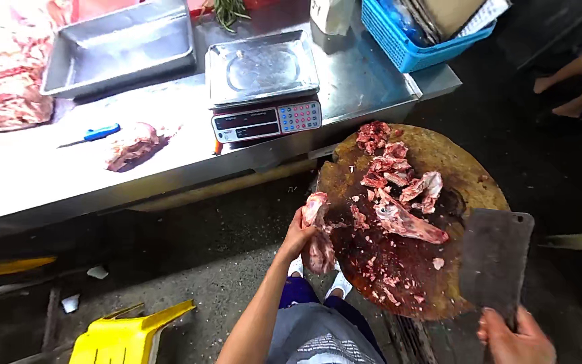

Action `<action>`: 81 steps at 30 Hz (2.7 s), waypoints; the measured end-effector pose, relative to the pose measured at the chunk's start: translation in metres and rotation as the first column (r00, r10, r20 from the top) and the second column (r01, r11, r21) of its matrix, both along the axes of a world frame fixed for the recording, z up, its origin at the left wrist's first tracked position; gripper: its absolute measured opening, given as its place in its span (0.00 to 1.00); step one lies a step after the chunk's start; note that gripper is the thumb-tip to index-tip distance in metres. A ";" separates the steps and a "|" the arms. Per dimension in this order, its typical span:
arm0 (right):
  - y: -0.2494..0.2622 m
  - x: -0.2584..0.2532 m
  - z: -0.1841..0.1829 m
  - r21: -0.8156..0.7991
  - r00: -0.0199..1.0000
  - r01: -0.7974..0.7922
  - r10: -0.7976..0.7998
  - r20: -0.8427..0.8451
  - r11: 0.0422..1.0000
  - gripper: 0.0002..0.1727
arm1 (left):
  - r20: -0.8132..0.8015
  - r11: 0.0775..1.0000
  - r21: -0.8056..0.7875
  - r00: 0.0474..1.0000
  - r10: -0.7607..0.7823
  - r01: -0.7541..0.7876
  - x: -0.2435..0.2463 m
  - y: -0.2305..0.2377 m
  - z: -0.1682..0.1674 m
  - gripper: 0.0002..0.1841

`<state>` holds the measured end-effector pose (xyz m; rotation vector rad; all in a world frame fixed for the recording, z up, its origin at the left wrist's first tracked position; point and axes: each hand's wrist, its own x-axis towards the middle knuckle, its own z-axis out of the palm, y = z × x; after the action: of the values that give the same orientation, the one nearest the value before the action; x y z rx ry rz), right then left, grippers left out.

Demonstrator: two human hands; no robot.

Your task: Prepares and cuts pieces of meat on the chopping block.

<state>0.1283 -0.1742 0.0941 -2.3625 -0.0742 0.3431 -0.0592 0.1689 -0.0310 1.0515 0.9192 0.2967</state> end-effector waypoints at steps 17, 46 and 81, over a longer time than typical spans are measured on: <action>0.036 0.081 -0.092 -0.191 0.968 -0.214 0.234 0.090 0.958 0.22 | 0.459 0.925 -0.367 0.847 0.269 -0.095 -0.003 -0.062 0.077 0.09; 0.205 -0.076 -0.047 0.831 0.769 -0.085 0.567 -0.297 0.550 0.14 | -0.037 0.875 0.484 0.999 0.005 0.014 -0.039 -0.070 0.068 0.58; 0.044 0.035 -0.059 -0.057 0.969 -0.218 0.223 0.106 0.974 0.21 | 0.411 0.798 -0.599 0.882 0.230 0.071 -0.047 -0.059 0.081 0.34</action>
<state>0.1632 -0.1299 0.0352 -2.4223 -0.3893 0.3211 -0.1063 0.1096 0.0502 0.3130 0.5505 0.2861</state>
